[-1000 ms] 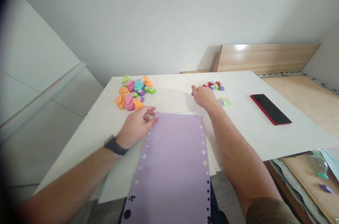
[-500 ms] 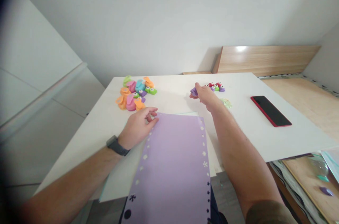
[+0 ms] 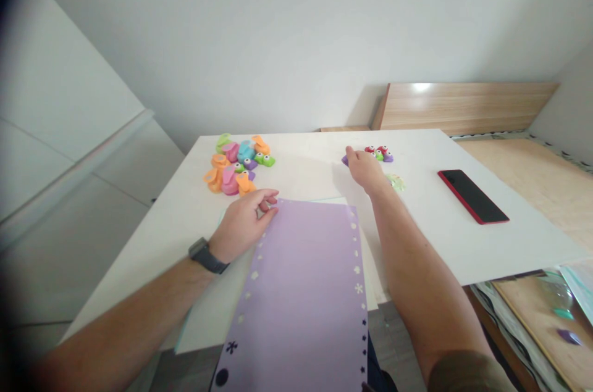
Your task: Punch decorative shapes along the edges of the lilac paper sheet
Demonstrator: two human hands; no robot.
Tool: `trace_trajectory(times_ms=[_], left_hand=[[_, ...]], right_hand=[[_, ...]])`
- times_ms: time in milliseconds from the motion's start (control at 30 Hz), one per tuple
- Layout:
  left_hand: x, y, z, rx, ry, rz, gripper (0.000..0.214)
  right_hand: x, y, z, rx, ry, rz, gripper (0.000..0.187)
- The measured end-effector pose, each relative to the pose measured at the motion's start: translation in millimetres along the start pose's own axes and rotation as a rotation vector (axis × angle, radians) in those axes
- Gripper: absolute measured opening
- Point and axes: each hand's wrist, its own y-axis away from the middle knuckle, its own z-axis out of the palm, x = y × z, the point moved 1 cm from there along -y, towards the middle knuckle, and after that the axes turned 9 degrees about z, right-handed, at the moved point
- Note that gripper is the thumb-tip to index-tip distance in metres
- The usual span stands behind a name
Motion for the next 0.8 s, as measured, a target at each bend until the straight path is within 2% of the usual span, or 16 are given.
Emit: trace_trajectory(times_ms=[67,200,500,600,700,800], left_hand=[[0,0,0.4,0.002,0.001,0.005,0.036],[0,0,1.2,-0.006,0.021,-0.004,0.035],[0,-1,0.7,-0.012,0.044,-0.013,0.034],[2,-1,-0.2,-0.009,0.038,-0.004,0.034],[2,-1,-0.8,-0.008,0.033,-0.012,0.034],[1,-1,-0.4,-0.006,0.041,-0.019,0.035]], right_hand=[[4,-4,0,0.073,0.117,0.001,0.058],[10,-10,4,0.117,0.249,-0.011,0.057],[15,-11,11,0.204,0.224,0.010,0.043],[15,-11,8,0.233,0.135,0.015,0.035],[17,-16,4,0.254,-0.080,0.035,0.034],[19,-21,3,0.140,-0.384,0.114,0.038]])
